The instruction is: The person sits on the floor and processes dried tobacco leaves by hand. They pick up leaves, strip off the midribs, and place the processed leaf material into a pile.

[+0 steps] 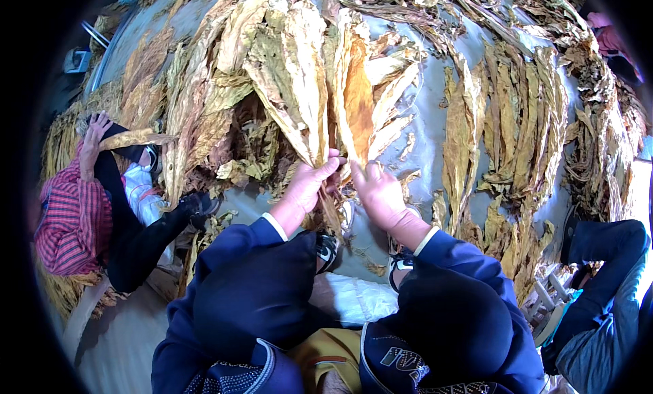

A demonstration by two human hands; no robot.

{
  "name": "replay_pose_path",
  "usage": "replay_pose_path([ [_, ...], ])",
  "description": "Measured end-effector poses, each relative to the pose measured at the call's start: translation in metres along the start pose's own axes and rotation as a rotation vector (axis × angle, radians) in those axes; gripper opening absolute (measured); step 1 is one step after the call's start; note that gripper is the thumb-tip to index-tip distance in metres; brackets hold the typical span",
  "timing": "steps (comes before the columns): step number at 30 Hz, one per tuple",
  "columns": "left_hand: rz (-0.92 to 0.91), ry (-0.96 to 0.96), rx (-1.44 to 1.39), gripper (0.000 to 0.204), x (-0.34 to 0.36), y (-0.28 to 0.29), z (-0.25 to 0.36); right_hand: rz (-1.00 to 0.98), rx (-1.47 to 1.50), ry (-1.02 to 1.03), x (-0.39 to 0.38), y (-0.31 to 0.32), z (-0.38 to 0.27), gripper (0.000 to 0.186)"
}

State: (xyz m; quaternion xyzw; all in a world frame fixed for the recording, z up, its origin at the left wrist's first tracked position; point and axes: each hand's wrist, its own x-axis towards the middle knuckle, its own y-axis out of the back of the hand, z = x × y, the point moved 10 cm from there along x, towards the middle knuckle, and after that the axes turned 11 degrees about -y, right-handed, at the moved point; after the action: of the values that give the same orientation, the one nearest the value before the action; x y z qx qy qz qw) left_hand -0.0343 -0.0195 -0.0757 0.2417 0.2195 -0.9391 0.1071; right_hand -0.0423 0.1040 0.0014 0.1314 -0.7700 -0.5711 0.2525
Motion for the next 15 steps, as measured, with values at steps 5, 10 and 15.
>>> replay_pose_path([
  [5, 0.031, -0.004, 0.060, 0.039, 0.003, 0.009, -0.004, -0.052, 0.088, 0.099, -0.004, 0.004, -0.028, 0.031],
  [10, 0.107, -0.010, 0.088, 0.026, 0.009, 0.015, -0.005, -0.136, 0.350, 0.047, -0.005, 0.005, -0.020, 0.040],
  [15, 0.007, 0.036, 0.058, 0.033, -0.003, -0.006, -0.006, -0.052, 0.730, -0.673, 0.001, -0.008, 0.061, 0.069],
])
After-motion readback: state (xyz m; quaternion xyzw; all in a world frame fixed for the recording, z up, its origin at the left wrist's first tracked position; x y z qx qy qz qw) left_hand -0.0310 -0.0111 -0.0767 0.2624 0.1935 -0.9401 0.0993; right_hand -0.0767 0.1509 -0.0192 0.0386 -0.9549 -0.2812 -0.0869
